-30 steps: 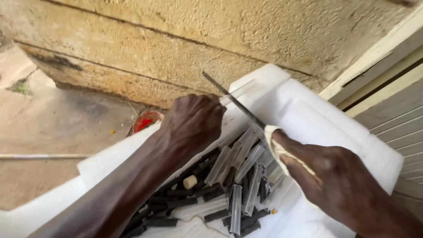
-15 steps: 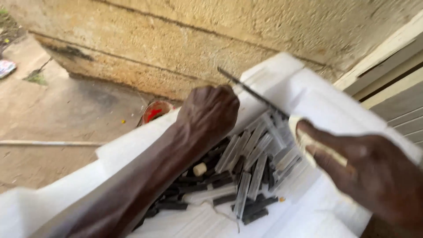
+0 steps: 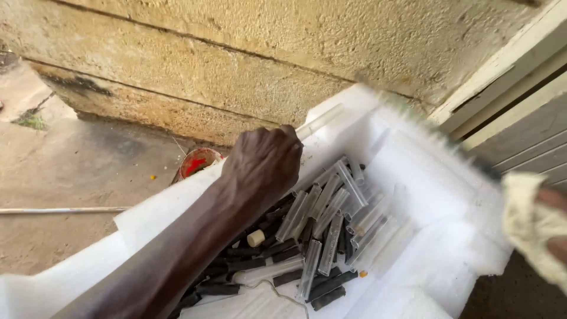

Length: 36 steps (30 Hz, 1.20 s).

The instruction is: Cutting small plastic tubes into shorter segments using a handheld hacksaw blade.

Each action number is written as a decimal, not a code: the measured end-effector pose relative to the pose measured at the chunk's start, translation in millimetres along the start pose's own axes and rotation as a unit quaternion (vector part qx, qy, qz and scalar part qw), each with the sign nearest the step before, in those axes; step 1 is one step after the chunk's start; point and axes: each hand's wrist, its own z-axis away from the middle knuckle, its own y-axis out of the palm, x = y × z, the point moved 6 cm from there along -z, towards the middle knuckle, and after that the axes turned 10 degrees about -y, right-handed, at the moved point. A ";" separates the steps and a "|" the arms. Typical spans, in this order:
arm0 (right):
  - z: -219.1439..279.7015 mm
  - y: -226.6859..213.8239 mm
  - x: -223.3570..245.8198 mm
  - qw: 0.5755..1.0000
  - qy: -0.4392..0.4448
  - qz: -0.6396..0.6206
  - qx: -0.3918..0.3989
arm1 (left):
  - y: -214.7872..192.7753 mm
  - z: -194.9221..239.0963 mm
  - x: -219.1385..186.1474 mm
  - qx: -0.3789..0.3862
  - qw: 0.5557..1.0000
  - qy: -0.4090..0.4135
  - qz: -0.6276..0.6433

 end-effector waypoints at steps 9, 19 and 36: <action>-85.3 359.8 85.6 0.504 -0.383 0.737 -0.236 | 6.3 5.2 0.8 0.044 0.998 -0.041 -0.028; -128.8 361.6 94.9 0.458 -0.332 0.785 -0.252 | 6.7 5.9 -4.8 0.038 0.999 -0.032 0.009; -76.8 342.9 62.5 0.383 -0.268 0.848 -0.248 | -5.1 -8.6 10.3 0.043 0.995 -0.076 0.053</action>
